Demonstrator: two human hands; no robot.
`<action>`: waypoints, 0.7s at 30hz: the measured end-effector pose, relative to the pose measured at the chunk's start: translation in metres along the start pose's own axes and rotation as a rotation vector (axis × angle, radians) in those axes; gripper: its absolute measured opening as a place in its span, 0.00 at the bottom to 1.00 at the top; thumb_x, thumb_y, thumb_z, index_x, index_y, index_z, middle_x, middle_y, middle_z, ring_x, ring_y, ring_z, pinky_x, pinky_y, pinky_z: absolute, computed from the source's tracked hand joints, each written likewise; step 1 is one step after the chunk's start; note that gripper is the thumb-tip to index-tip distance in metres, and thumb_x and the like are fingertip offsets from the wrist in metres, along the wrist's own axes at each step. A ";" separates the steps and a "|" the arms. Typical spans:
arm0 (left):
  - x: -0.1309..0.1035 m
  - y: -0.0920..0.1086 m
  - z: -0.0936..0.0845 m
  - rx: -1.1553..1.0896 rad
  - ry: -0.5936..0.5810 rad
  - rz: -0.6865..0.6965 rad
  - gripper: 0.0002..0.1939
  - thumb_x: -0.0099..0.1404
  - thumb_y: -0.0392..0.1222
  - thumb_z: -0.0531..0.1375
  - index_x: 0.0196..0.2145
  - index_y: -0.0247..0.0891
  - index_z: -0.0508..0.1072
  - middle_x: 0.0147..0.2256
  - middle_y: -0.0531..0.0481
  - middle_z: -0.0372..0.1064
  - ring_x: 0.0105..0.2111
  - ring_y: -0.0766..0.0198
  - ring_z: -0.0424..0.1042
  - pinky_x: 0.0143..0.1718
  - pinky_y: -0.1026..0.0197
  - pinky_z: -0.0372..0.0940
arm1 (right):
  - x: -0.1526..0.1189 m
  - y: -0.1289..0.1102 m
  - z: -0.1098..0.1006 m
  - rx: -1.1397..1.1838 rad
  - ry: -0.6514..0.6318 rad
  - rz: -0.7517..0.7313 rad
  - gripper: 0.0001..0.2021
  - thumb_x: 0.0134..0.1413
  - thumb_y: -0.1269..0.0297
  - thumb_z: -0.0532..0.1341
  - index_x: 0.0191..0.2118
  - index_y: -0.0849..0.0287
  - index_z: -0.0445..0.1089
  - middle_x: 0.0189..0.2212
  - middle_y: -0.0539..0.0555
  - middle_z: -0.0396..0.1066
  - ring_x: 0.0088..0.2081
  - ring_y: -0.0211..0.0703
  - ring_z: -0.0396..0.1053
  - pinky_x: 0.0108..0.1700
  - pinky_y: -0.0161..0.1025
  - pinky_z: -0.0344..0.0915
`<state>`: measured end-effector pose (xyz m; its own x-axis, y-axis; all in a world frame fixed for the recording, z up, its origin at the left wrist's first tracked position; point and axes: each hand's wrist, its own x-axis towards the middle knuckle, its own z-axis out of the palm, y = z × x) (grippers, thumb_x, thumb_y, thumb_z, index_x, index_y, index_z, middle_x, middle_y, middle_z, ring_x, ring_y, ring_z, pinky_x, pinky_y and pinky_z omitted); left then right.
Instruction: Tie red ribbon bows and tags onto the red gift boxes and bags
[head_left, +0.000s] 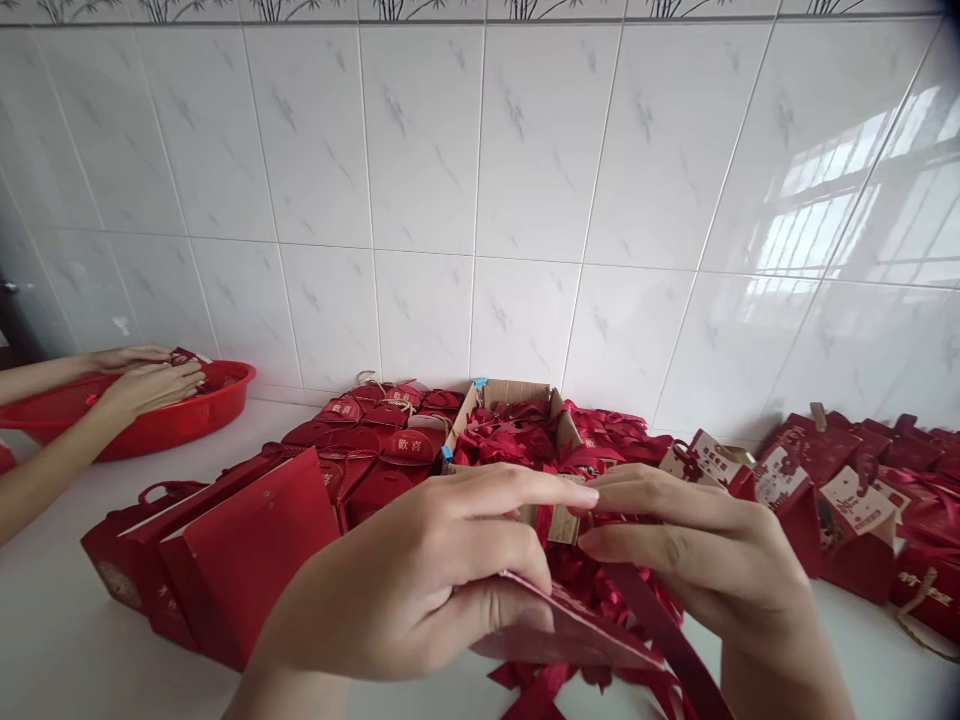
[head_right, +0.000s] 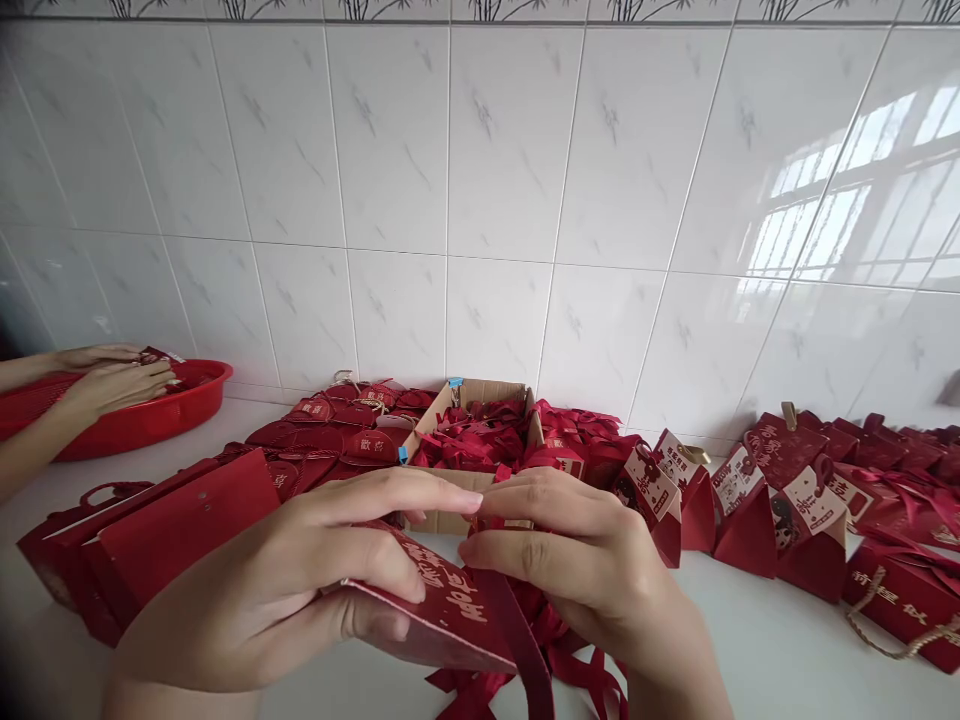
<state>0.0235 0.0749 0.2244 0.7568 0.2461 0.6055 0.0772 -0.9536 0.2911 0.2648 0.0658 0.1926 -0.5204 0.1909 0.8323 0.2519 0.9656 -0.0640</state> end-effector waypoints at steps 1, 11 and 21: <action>0.000 0.000 0.000 -0.003 -0.002 0.000 0.07 0.62 0.28 0.60 0.34 0.38 0.74 0.54 0.44 0.69 0.46 0.59 0.75 0.50 0.61 0.70 | 0.000 0.000 0.000 0.013 0.001 -0.008 0.16 0.61 0.78 0.54 0.48 0.58 0.73 0.40 0.59 0.75 0.44 0.46 0.73 0.44 0.44 0.74; 0.000 -0.001 0.012 -0.035 0.003 -0.062 0.03 0.64 0.34 0.61 0.31 0.38 0.73 0.48 0.44 0.68 0.25 0.72 0.70 0.35 0.66 0.70 | 0.001 0.002 0.006 0.046 0.010 -0.061 0.18 0.61 0.79 0.54 0.52 0.58 0.71 0.36 0.58 0.74 0.39 0.45 0.73 0.40 0.44 0.74; 0.003 -0.001 0.014 0.046 -0.036 -0.078 0.03 0.63 0.37 0.62 0.31 0.38 0.75 0.40 0.46 0.63 0.31 0.68 0.68 0.36 0.65 0.69 | 0.005 0.003 0.015 0.032 -0.011 -0.106 0.16 0.60 0.77 0.56 0.52 0.60 0.71 0.36 0.58 0.76 0.43 0.48 0.74 0.41 0.46 0.74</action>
<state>0.0351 0.0741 0.2156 0.7704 0.3138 0.5550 0.1655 -0.9390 0.3013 0.2510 0.0726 0.1880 -0.5513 0.0892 0.8295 0.1686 0.9857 0.0061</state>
